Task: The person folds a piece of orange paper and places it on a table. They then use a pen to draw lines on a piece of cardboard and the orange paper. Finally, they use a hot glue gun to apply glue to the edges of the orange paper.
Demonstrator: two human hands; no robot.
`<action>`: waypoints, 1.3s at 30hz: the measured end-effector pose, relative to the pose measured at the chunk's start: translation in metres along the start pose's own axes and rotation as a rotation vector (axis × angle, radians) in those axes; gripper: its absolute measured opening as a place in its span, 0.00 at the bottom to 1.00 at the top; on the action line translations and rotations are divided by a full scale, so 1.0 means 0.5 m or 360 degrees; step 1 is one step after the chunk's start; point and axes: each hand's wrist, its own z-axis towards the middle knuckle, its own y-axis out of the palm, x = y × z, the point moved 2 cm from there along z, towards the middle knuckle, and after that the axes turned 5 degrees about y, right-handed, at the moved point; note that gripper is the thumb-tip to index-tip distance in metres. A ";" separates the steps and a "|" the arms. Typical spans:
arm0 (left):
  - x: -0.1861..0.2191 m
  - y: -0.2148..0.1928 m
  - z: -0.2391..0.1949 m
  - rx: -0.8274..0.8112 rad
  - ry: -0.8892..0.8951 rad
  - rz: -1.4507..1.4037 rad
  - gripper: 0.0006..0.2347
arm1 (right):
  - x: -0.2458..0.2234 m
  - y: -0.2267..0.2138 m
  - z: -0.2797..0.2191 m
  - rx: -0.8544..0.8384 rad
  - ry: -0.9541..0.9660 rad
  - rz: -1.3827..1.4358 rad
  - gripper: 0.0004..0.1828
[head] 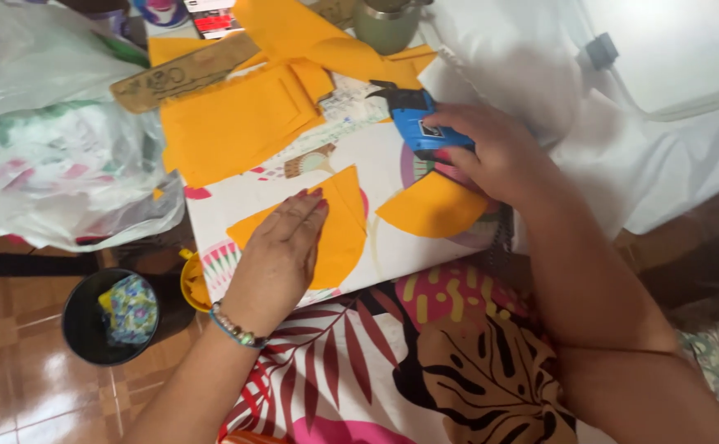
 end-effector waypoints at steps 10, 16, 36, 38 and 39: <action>0.001 0.004 -0.002 0.0005 -0.0055 0.0027 0.13 | -0.087 0.013 -0.107 -0.0118 -0.0019 0.0131 0.21; -0.007 0.009 -0.008 -0.0004 -0.0045 0.0019 0.13 | -0.082 0.091 -0.128 -0.0213 -0.0318 -0.0311 0.30; -0.009 0.025 -0.040 -0.0214 -0.0061 -0.0036 0.19 | -0.075 0.087 0.222 -0.0676 -0.0019 -0.0595 0.14; -0.008 0.024 -0.039 -0.0207 -0.0068 -0.0002 0.19 | -0.040 0.148 0.251 -0.0618 -0.0279 -0.0856 0.09; -0.007 0.023 -0.037 -0.0209 -0.0056 -0.0008 0.19 | -0.044 0.156 0.253 -0.0615 -0.0265 -0.0858 0.09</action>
